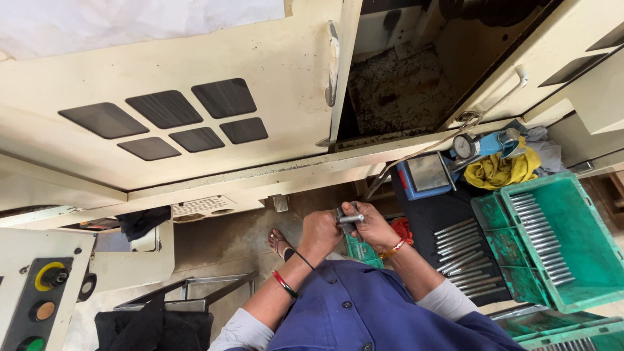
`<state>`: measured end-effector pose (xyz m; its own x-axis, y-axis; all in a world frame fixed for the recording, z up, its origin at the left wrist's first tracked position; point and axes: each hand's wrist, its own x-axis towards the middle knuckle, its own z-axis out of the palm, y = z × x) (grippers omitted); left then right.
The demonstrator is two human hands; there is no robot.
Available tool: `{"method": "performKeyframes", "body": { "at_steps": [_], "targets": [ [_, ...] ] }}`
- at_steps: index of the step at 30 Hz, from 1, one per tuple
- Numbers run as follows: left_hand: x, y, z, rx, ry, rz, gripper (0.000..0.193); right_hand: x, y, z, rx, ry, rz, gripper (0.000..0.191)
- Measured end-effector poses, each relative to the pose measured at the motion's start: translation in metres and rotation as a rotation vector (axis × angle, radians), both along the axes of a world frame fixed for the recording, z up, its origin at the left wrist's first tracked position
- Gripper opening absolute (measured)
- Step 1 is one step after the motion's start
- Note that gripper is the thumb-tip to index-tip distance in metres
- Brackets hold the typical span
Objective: The person repeatedly picks up cylindrical metal rods, places them on a digital scale, and then puts them into a green crate. The person also opens the machine door to place a rod inside the lathe and closes it.
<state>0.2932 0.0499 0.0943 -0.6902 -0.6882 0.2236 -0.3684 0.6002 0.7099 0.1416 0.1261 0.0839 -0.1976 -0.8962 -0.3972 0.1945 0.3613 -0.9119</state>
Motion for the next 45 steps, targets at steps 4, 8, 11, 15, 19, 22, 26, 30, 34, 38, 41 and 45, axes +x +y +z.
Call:
{"method": "performKeyframes", "body": {
  "at_steps": [4, 8, 11, 15, 19, 22, 26, 30, 34, 38, 41, 45],
  "targets": [
    [0.0, 0.004, 0.0, -0.031, -0.13, 0.034, 0.007, -0.001, 0.0, -0.021, -0.063, -0.15, -0.031, 0.052],
    [-0.001, 0.014, 0.009, -0.047, -0.276, -0.028, 0.01, -0.007, 0.008, -0.042, -0.045, -0.147, -0.068, 0.054],
    [-0.002, 0.023, 0.019, 0.016, -0.228, -0.105, 0.02, -0.01, 0.017, -0.051, 0.032, -0.247, -0.139, 0.051],
    [-0.003, 0.029, 0.031, 0.2, -0.246, -0.236, 0.044, -0.01, 0.03, -0.062, 0.166, -0.414, -0.19, 0.055],
    [-0.011, 0.035, 0.034, 0.278, -0.336, -0.243, 0.058, -0.013, 0.04, -0.078, 0.228, -0.515, -0.178, 0.056],
    [-0.018, 0.037, 0.03, 0.291, -0.357, -0.232, 0.063, -0.016, 0.041, -0.095, 0.22, -0.565, -0.22, 0.054],
    [-0.022, 0.04, 0.02, 0.316, -0.335, -0.222, 0.06, -0.02, 0.047, -0.115, 0.153, -0.625, -0.251, 0.048],
    [-0.026, 0.042, 0.012, 0.312, -0.359, -0.248, 0.057, -0.023, 0.05, -0.119, 0.176, -0.533, -0.252, 0.05],
    [-0.027, 0.045, 0.006, 0.327, -0.346, -0.26, 0.054, -0.02, 0.049, -0.112, 0.17, -0.577, -0.306, 0.035],
    [-0.027, 0.046, -0.001, 0.332, -0.299, -0.259, 0.052, -0.019, 0.046, -0.108, 0.152, -0.569, -0.351, 0.024],
    [-0.028, 0.047, -0.004, 0.338, -0.272, -0.254, 0.048, -0.02, 0.046, -0.113, 0.114, -0.595, -0.347, 0.022],
    [-0.029, 0.055, -0.002, 0.318, -0.23, -0.194, 0.035, -0.024, 0.045, -0.13, 0.095, -0.632, -0.397, 0.019]
  ]
}}
